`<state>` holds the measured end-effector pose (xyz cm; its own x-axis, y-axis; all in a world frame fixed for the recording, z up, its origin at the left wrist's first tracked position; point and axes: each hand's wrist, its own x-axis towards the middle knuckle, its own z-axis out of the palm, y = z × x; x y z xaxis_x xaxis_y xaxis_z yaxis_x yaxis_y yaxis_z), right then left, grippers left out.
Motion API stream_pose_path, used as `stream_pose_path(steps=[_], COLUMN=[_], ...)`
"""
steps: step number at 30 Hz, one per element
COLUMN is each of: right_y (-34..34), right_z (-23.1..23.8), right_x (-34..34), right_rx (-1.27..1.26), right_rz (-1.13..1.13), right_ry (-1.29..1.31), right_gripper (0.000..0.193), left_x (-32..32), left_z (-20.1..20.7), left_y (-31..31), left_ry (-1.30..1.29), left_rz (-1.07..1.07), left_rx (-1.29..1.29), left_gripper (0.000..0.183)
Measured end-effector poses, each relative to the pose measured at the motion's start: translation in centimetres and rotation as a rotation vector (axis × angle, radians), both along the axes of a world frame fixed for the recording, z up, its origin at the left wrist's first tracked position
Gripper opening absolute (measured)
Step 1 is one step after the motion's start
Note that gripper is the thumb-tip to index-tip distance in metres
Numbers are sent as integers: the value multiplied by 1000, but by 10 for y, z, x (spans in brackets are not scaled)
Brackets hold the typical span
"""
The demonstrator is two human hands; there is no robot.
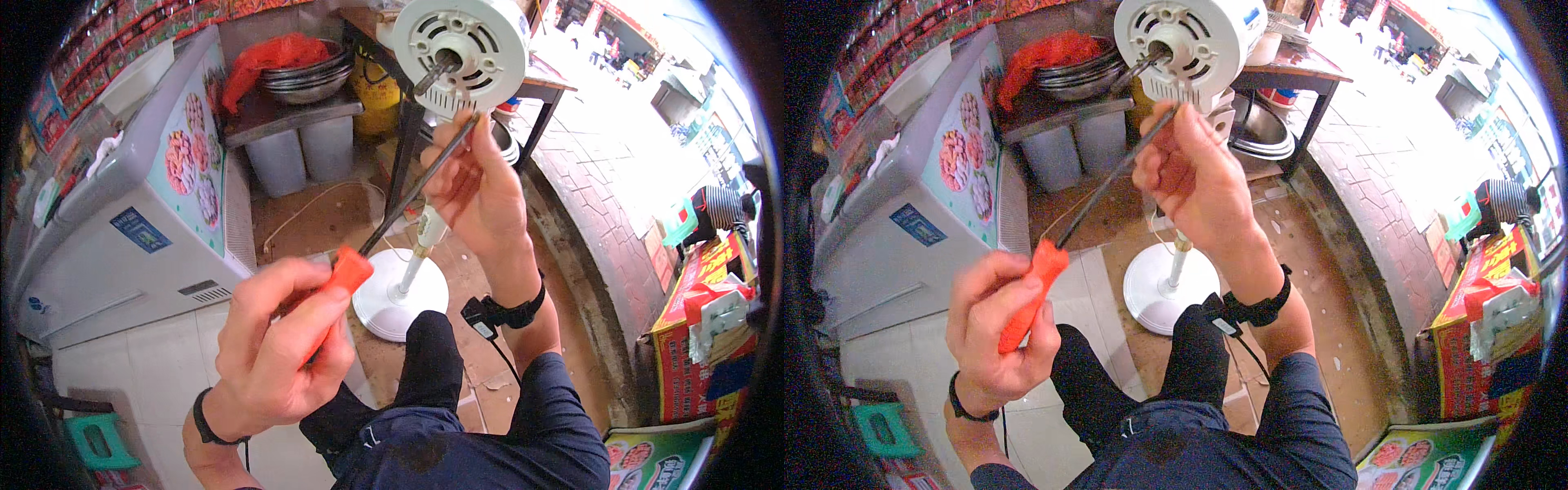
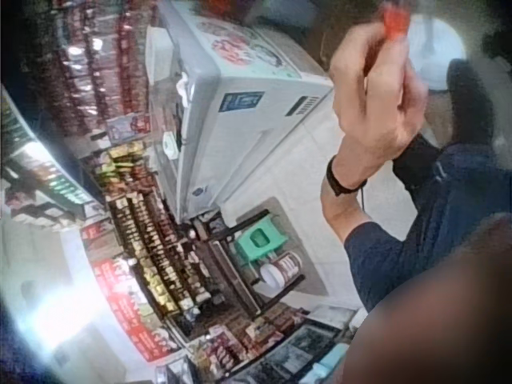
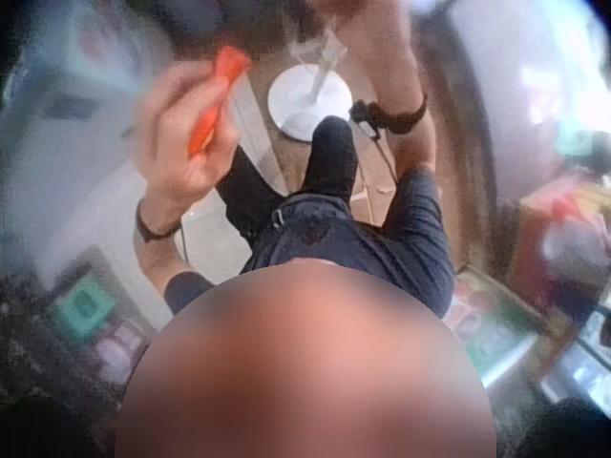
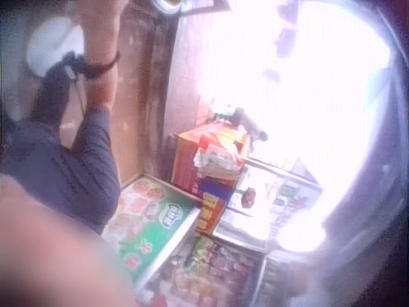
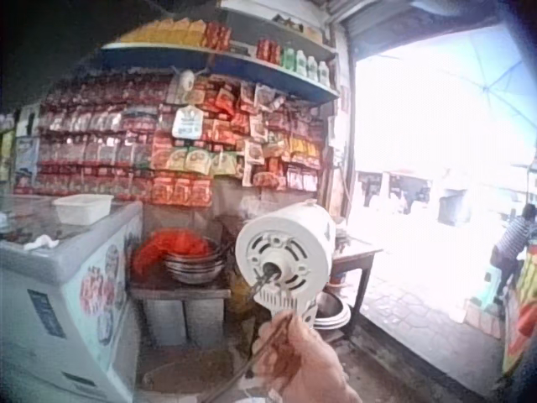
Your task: The person uses a screwdriver to remove and reinsert screws on the rear housing of a white pedestal fan. They repeatedly loosen and tighten screws at the motor housing and base, then reattach the rear cover.
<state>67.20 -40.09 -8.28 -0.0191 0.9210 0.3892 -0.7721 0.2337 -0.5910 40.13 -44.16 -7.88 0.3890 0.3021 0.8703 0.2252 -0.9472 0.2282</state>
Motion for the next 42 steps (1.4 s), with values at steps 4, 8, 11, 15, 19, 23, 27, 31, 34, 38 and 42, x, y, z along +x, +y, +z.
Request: stream_pose_path(steps=[4,8,11,15,19,23,27,31,34,38,42], right_y=[8,12,12,13,16,14,14,17,19,19,20], right_z=[16,23,26,27,29,29,29,29,29,28,29], right_x=[3,6,7,7,8,7,6,7,9,11,10], right_rx=[89,52,38,66,43,51,47,58,26,48,58], right_rz=[-53,-144,-162,-173,-171,-171,-206,-196,-202,-174,-172], right_ry=[-25,-38,-56,-88,-83,-81,-100,-109,-78,-71,-71], right_gripper=[32,32,31,31,31,31,31,31,33,33,34], left_x=[12,19,24,30,32,36,40,41,41,44,46], left_z=[13,19,22,25,28,31,34,40,44,50,58], left_y=[11,15,19,23,25,27,29,29,30,29,27], left_ry=[-43,-28,-44,-50,-38,-42,-48,-39,-22,-15,22], left_rz=[8,22,26,7,17,11,6,9,15,14,29], left_rx=[52,-14,-13,-9,9,9,32,38,56,67,85], left_gripper=[37,37,37,36,35,34,34,33,33,33,33])
